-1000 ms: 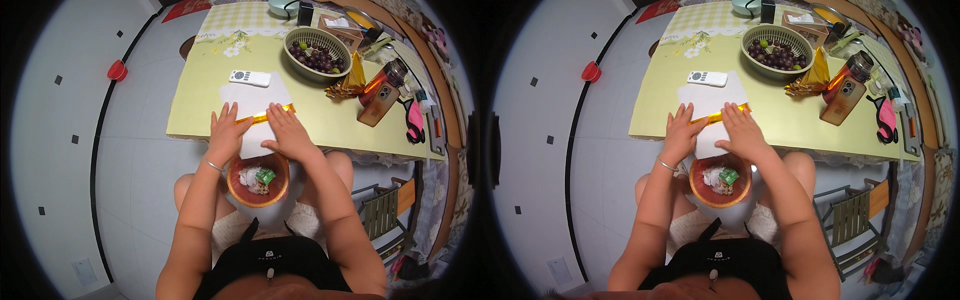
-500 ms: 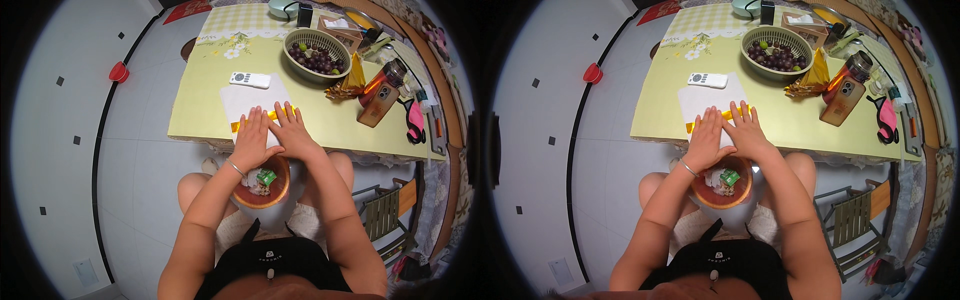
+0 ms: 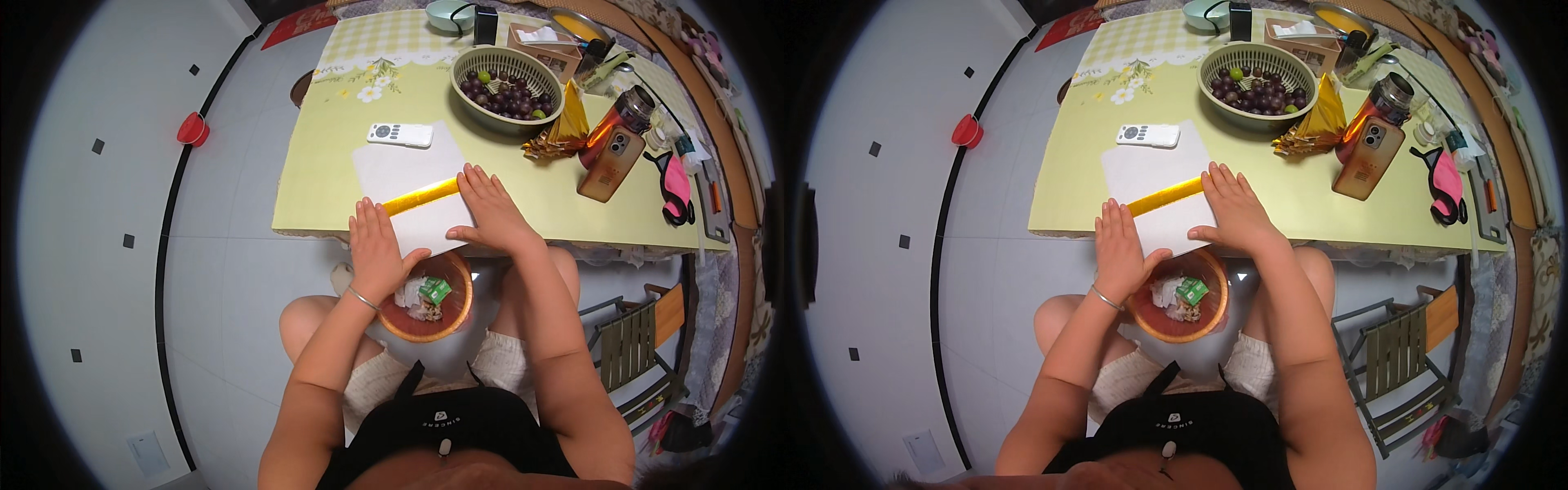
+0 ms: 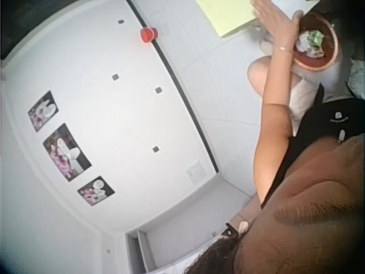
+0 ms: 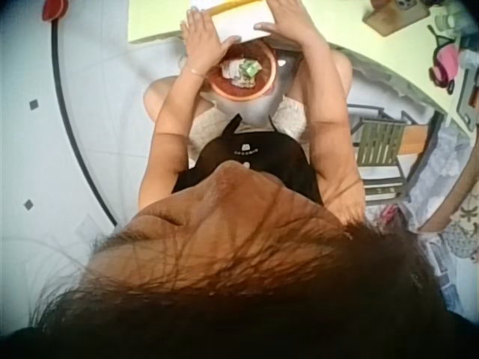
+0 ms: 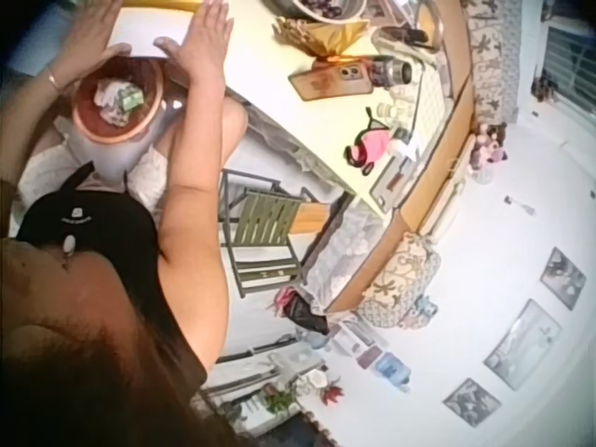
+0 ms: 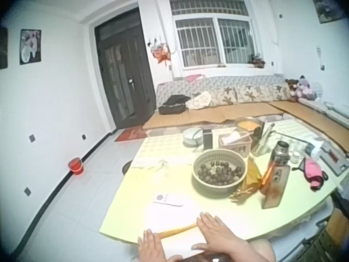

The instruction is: The person sits on the floor and folds a sheet of gold-colored paper into a triangular pyramid shape. They fold the paper multiple times, crease the edges, and then place the finished pyramid on the table next to other similar items.

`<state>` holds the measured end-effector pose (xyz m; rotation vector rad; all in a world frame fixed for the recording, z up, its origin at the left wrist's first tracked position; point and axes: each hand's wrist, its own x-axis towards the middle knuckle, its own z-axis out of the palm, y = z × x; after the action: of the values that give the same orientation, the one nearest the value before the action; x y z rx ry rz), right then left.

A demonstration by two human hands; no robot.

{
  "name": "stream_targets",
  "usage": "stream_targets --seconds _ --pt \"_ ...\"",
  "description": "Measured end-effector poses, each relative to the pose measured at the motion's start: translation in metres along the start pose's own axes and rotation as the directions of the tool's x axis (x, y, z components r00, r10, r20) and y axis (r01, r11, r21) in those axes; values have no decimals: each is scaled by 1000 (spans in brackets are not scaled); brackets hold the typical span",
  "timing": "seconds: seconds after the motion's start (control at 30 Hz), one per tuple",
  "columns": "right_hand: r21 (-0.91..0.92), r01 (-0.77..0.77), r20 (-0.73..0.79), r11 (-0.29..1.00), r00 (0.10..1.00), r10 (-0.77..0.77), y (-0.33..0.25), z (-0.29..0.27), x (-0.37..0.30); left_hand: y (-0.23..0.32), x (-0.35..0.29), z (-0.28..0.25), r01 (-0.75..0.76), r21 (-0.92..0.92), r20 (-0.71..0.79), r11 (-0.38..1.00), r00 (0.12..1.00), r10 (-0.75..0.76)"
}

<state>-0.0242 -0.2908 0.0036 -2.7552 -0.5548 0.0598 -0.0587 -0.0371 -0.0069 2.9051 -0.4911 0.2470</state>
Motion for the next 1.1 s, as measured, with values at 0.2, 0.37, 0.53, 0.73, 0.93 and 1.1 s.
stream_targets --seconds 0.2,0.37,0.53,0.73,0.93,1.1 --pt "20 -44 -12 999 999 44 -5 -2 4 7 20 -17 -137 42 -288 990 947 143" --pt "448 40 -379 893 913 149 -2 0 9 14 42 -13 -269 -192 -227 944 948 224" --pt "996 -44 69 -77 930 361 7 -8 8 11 52 -5 -208 -212 -228 955 961 159" --pt "892 107 35 -440 952 303 11 -6 18 12 61 -12 -182 -230 -189 956 972 139" --pt "841 216 -88 -497 959 269 7 4 26 16 68 -12 -167 -218 -205 962 971 122" --pt "773 298 -182 -560 950 254 0 -2 27 20 74 -2 -180 -170 -250 969 959 134"
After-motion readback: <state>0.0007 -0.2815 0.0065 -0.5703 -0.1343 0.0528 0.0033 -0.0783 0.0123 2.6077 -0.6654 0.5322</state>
